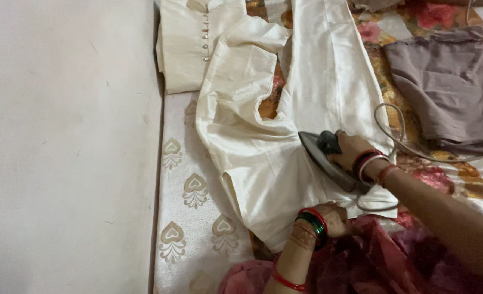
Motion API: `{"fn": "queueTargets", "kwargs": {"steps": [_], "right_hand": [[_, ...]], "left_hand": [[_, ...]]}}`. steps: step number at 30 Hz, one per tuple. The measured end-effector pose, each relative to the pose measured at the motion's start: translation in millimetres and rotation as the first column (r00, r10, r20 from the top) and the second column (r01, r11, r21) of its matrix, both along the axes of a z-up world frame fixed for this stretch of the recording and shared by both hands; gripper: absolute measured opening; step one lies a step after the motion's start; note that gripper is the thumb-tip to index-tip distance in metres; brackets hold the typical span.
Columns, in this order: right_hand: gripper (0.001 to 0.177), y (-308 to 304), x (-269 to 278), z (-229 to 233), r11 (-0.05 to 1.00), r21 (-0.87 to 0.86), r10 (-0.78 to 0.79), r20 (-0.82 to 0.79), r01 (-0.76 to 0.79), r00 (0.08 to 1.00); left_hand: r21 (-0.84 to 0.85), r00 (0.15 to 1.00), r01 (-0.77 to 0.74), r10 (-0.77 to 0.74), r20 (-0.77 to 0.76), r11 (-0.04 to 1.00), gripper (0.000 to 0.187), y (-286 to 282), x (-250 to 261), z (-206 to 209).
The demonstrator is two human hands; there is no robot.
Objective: The person smooths out a white pair of trousers laid on a patterned bedsheet, aligns the legs, and then uses an electric iron to press the fabric. The person handles the garment with both hands to ensure it is flat before applying the iron.
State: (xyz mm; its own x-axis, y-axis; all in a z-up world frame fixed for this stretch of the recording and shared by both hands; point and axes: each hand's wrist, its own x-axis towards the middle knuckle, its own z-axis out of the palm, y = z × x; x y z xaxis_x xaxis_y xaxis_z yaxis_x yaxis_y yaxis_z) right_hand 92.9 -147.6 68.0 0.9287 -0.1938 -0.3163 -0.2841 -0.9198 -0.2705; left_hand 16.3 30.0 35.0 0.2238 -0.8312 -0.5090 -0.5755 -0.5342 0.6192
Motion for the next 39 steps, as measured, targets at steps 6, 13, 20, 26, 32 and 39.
{"fn": "queueTargets", "kwargs": {"steps": [6,13,20,26,32,39], "right_hand": [[0.059,6,29,9,0.997,0.03,-0.068,0.007,0.068,0.998],[0.06,-14,148,13,0.995,0.05,-0.095,0.143,0.088,0.985],[0.063,-16,137,10,0.999,0.037,-0.008,0.137,0.003,0.991],[0.064,3,46,14,0.999,0.023,0.027,-0.057,-0.025,0.998],[0.061,6,60,23,0.998,0.03,0.049,0.046,-0.051,0.998],[0.06,3,157,8,0.994,-0.04,0.107,0.132,-0.103,0.985]], "left_hand": [[-0.025,0.997,-0.074,0.074,0.024,0.997,0.07,3,-3,4],[-0.244,0.994,-0.107,0.107,-0.016,0.964,0.073,13,-5,-21],[0.002,0.977,-0.118,0.116,-0.178,0.993,0.074,13,21,0],[-0.04,0.99,-0.122,0.12,-0.069,0.992,0.068,9,19,10],[0.01,0.959,-0.258,0.254,0.122,0.966,0.056,-5,23,51],[-0.611,0.636,-0.31,0.636,0.436,0.729,0.069,12,45,7]]}}
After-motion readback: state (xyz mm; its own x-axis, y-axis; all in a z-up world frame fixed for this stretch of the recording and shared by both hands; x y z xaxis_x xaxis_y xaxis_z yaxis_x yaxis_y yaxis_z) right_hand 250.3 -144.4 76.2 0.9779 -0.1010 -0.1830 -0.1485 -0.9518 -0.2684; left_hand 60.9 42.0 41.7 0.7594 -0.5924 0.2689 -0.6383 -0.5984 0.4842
